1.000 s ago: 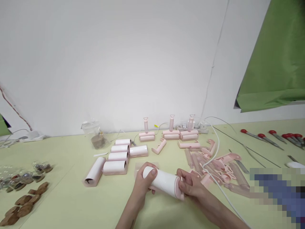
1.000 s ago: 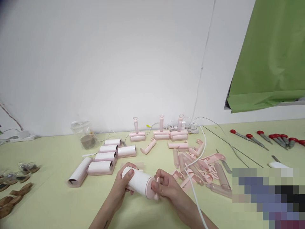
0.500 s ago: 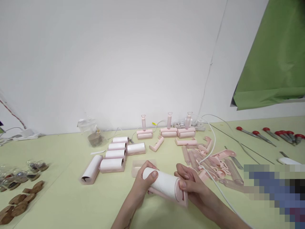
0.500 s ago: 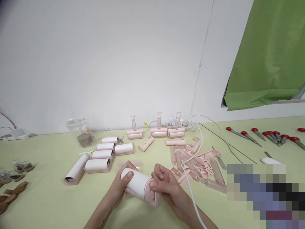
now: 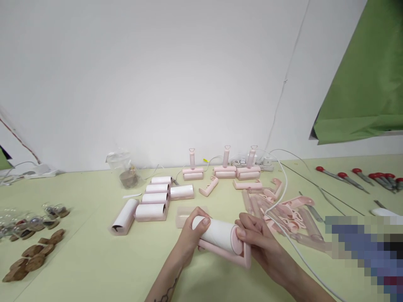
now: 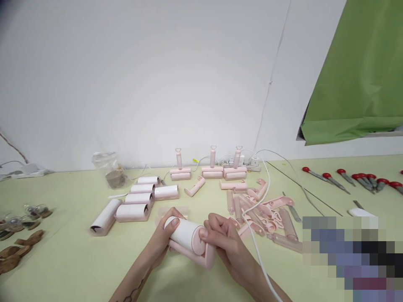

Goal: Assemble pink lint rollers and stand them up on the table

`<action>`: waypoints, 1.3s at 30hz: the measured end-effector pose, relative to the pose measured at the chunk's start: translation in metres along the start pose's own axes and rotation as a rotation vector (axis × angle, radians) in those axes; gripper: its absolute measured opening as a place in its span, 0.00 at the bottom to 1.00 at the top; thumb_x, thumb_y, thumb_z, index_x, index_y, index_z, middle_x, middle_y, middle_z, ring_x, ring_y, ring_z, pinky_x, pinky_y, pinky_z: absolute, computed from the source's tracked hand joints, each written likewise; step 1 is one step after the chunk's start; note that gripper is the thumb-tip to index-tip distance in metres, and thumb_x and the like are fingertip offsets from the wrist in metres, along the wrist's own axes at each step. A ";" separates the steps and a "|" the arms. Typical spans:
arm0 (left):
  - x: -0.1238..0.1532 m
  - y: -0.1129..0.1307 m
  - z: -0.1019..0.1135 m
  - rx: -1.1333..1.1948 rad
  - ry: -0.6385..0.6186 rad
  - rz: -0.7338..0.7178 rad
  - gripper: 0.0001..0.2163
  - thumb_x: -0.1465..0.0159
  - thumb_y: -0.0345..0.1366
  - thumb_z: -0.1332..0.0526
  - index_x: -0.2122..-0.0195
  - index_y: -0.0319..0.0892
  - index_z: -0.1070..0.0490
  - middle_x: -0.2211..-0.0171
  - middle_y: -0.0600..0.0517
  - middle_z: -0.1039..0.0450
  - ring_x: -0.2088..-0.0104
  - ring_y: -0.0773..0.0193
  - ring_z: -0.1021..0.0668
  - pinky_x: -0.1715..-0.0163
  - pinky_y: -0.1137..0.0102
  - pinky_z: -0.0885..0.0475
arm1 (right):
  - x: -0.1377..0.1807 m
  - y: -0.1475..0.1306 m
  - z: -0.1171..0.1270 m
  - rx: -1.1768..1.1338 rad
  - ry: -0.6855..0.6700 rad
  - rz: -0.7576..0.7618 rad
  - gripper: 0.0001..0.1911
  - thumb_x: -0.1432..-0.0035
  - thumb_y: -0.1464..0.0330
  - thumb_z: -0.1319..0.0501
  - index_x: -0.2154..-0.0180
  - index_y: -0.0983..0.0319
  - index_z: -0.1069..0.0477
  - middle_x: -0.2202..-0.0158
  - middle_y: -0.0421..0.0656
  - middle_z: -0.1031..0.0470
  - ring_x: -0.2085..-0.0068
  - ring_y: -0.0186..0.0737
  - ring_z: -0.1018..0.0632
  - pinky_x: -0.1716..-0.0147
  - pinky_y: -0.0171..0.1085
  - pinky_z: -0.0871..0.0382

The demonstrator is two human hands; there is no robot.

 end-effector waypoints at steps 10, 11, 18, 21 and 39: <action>-0.002 -0.006 0.000 0.011 -0.030 0.014 0.20 0.49 0.56 0.44 0.71 0.43 0.43 0.82 0.60 0.46 0.86 0.76 0.43 0.92 0.82 0.48 | 0.002 -0.001 -0.004 0.078 0.023 0.074 0.29 0.48 0.63 0.38 0.80 0.64 0.59 0.81 0.35 0.56 0.79 0.28 0.51 0.80 0.28 0.55; -0.002 -0.006 0.000 0.015 -0.032 0.010 0.20 0.49 0.55 0.44 0.71 0.43 0.43 0.82 0.60 0.46 0.86 0.76 0.43 0.92 0.82 0.49 | 0.003 -0.002 -0.004 0.127 0.028 0.109 0.29 0.47 0.62 0.38 0.80 0.64 0.59 0.81 0.35 0.56 0.79 0.28 0.51 0.80 0.28 0.54; 0.000 0.006 0.010 -0.051 0.147 -0.058 0.21 0.53 0.54 0.39 0.70 0.42 0.42 0.78 0.58 0.42 0.83 0.76 0.41 0.89 0.82 0.47 | 0.002 -0.011 0.011 0.862 0.144 0.253 0.16 0.41 0.56 0.49 0.70 0.63 0.40 0.75 0.39 0.39 0.75 0.32 0.37 0.76 0.30 0.45; 0.001 0.011 0.013 -0.067 0.314 -0.100 0.21 0.54 0.54 0.39 0.71 0.43 0.42 0.77 0.58 0.41 0.82 0.74 0.39 0.90 0.81 0.45 | 0.000 -0.010 0.016 0.937 0.142 0.223 0.22 0.44 0.58 0.45 0.50 0.57 0.46 0.60 0.42 0.36 0.69 0.33 0.31 0.68 0.33 0.37; -0.004 0.001 0.013 -0.135 0.338 -0.017 0.20 0.53 0.53 0.39 0.78 0.40 0.42 0.83 0.58 0.46 0.83 0.75 0.41 0.88 0.81 0.48 | -0.005 0.004 0.007 1.077 -0.009 0.324 0.20 0.45 0.66 0.41 0.51 0.56 0.41 0.61 0.42 0.37 0.66 0.34 0.32 0.67 0.32 0.35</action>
Point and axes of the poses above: each hand's wrist, its own x-axis away from the middle knuckle, its own z-axis out of the back of the hand, y = z × x, the point moved 2 cm from there along -x, towards the middle knuckle
